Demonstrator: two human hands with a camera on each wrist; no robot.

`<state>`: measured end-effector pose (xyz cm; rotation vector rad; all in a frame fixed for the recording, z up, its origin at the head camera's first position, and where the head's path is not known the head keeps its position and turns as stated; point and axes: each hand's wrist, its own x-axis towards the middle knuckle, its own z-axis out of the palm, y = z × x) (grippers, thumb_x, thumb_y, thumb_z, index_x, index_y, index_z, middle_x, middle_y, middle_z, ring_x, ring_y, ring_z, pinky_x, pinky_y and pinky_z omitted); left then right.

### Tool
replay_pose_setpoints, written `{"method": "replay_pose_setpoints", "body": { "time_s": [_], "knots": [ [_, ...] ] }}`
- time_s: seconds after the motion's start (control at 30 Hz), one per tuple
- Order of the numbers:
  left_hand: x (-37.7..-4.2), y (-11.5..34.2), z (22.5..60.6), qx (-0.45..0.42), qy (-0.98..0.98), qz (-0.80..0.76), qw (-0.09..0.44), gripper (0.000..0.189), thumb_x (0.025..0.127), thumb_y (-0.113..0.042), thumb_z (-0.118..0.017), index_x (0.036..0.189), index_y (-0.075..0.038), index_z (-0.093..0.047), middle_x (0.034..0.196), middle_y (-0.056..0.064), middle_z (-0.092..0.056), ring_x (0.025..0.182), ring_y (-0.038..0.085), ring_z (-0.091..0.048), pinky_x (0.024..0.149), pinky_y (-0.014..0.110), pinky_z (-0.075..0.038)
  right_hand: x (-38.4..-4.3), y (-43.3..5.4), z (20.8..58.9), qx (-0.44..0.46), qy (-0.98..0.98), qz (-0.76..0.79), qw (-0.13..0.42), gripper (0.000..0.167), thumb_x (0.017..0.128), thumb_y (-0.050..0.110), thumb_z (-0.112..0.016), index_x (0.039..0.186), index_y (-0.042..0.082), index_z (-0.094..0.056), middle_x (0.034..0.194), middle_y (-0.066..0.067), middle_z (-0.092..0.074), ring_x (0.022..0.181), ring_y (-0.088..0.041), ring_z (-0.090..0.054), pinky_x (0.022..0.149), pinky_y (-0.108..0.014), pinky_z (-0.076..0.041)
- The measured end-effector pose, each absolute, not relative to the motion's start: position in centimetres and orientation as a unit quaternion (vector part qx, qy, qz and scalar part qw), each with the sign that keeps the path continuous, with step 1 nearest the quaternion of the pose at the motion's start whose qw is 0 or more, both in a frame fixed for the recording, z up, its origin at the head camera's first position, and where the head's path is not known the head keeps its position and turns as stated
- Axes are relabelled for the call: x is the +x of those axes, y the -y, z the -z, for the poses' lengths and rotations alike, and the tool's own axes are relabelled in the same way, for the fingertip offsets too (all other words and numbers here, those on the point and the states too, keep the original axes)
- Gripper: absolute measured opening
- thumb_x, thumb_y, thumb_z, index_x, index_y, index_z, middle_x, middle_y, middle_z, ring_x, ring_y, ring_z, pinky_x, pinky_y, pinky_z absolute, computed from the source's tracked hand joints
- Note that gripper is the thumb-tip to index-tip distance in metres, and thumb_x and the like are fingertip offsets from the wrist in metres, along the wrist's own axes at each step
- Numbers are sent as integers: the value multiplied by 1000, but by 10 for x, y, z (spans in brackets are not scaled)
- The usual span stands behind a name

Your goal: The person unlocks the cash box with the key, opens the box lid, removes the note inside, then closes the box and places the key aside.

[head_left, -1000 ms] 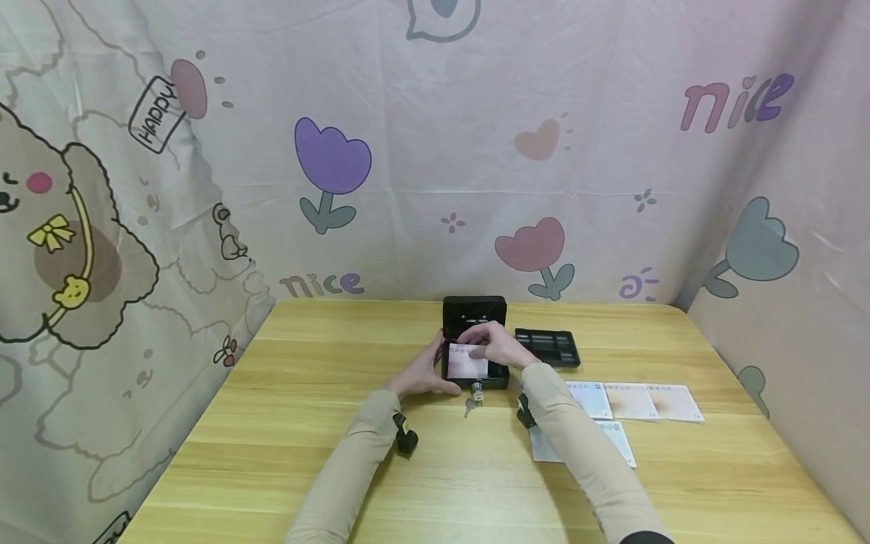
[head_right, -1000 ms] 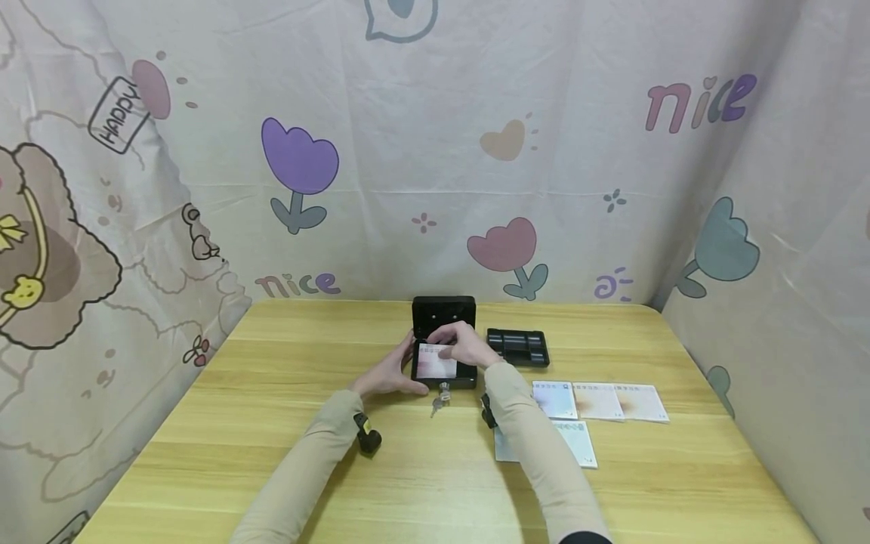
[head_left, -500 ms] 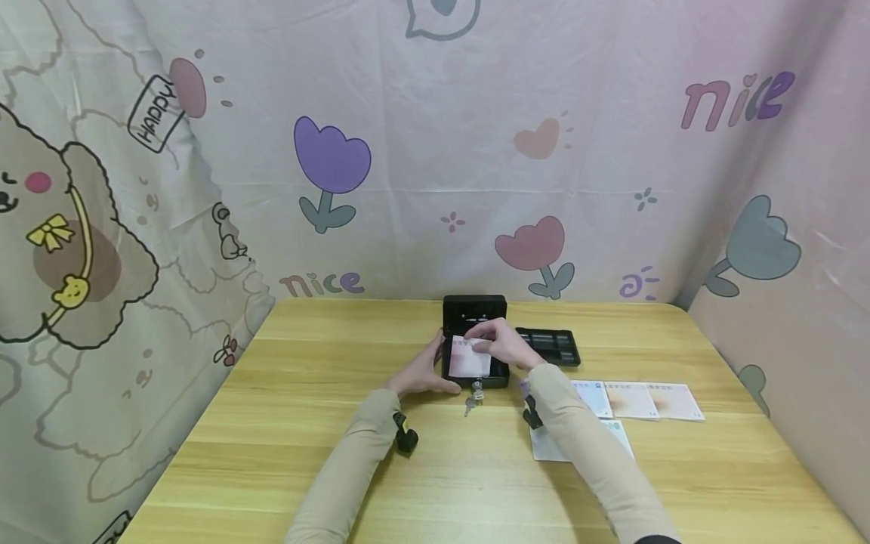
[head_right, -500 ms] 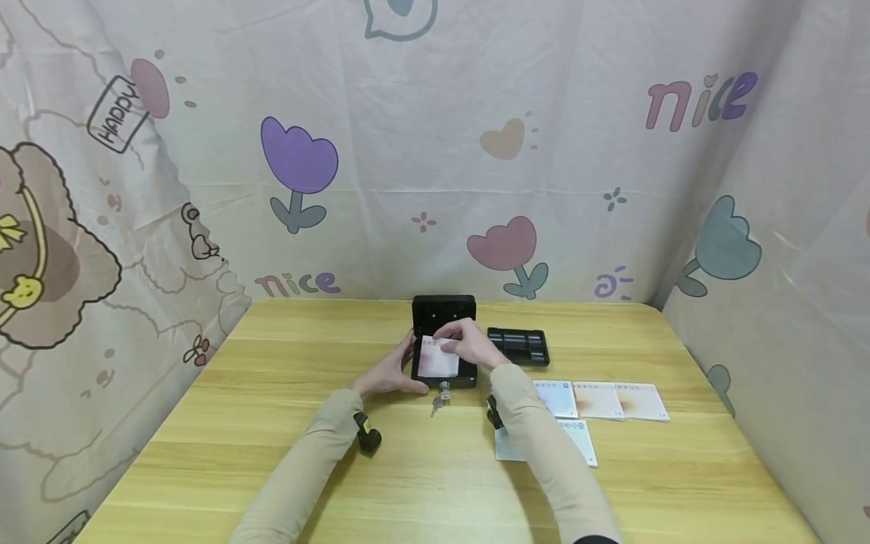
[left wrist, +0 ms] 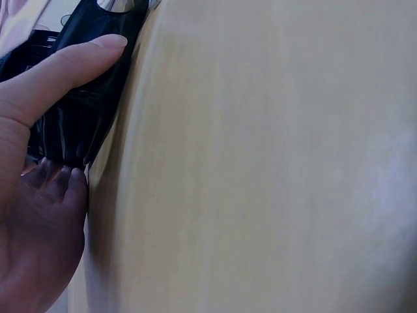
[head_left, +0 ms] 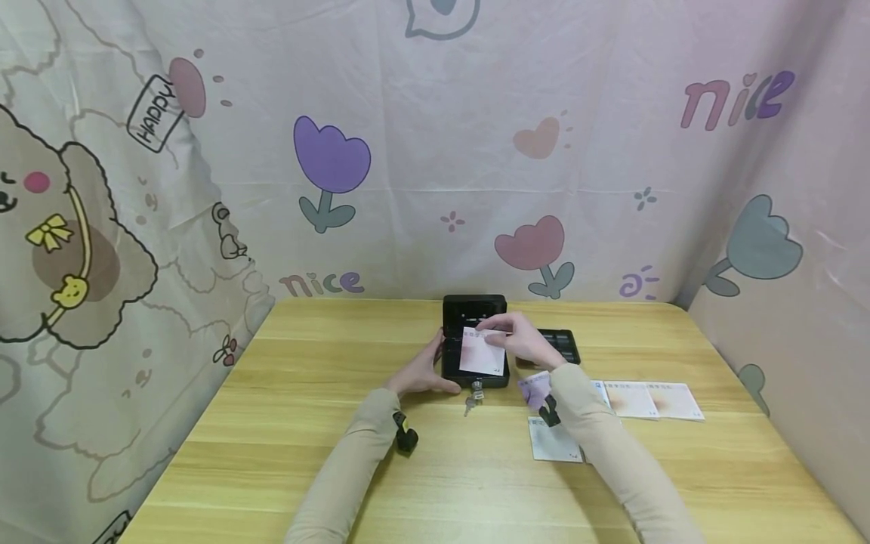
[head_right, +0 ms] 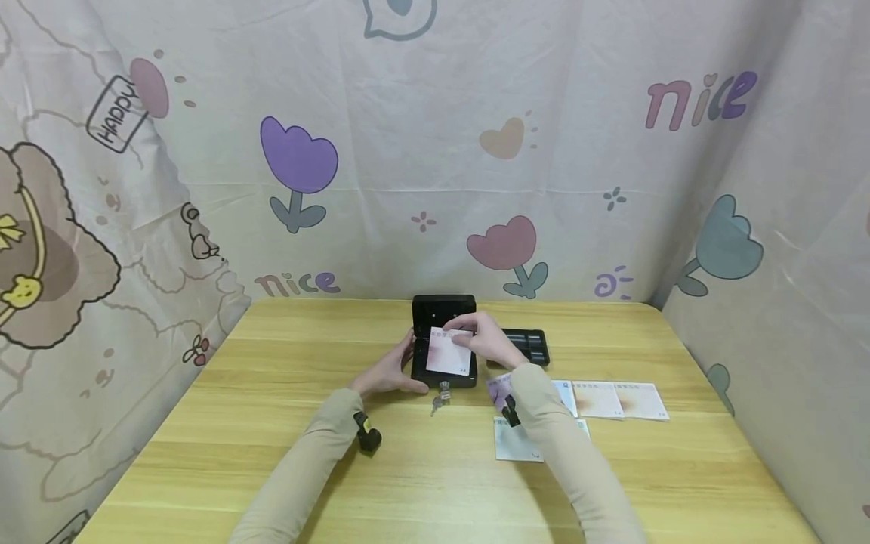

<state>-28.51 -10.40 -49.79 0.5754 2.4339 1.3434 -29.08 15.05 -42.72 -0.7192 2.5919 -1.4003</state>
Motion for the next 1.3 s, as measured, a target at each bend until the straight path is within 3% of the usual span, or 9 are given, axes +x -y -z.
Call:
{"method": "replay_pose_setpoints", "body": {
  "time_s": [0.23,0.33,0.43,0.57,0.73,1.03,1.3],
  "knots": [
    [-285,104,497,203,-852,-459,149,132,74,-21,-91,162,-7,6,170,20,-5,156,37,-20,129,46,-21,-274,-175,420,-272,-848,453,46,25,96,7,-64,120,7,-73,127,-17,-71,110,-28,-69,83,-24,-58],
    [-284,104,497,204,-855,-454,148,132,74,-20,-91,162,-7,6,170,19,-5,156,36,-20,129,44,-20,-266,-187,418,-272,-844,459,46,25,96,7,-65,120,5,-72,126,-19,-70,111,-28,-70,82,-18,-57],
    [-284,104,497,207,-854,-456,145,132,73,-19,-91,161,-5,7,170,20,-6,156,37,-20,129,45,-21,-259,-198,417,-270,-843,463,44,26,95,6,-65,119,2,-72,126,-23,-70,108,-24,-71,80,-17,-57],
    [-285,105,499,210,-852,-457,144,132,73,-19,-91,161,-4,7,170,20,-6,156,37,-20,129,45,-21,-250,-212,416,-271,-842,465,42,25,94,4,-65,118,-1,-71,123,-26,-70,99,-8,-69,77,-19,-58],
    [-285,105,501,210,-852,-456,146,132,74,-20,-90,162,-6,7,170,19,-5,156,37,-19,129,45,-21,-238,-233,416,-263,-842,469,50,24,94,4,-65,117,0,-71,123,-25,-70,100,5,-64,78,-18,-56],
    [-285,104,500,217,-849,-460,143,132,74,-18,-90,161,-4,8,169,22,-5,156,37,-17,129,47,-20,-219,-273,415,-241,-854,457,60,22,95,12,-67,115,3,-73,119,-21,-72,104,6,-64,87,-18,-55],
    [-285,105,499,221,-845,-466,142,131,75,-17,-90,161,-3,8,169,22,-4,156,37,-17,129,45,-20,-211,-310,416,-221,-866,444,68,19,94,10,-68,111,2,-73,108,0,-77,94,3,-66,80,-19,-56]
  ]
}}
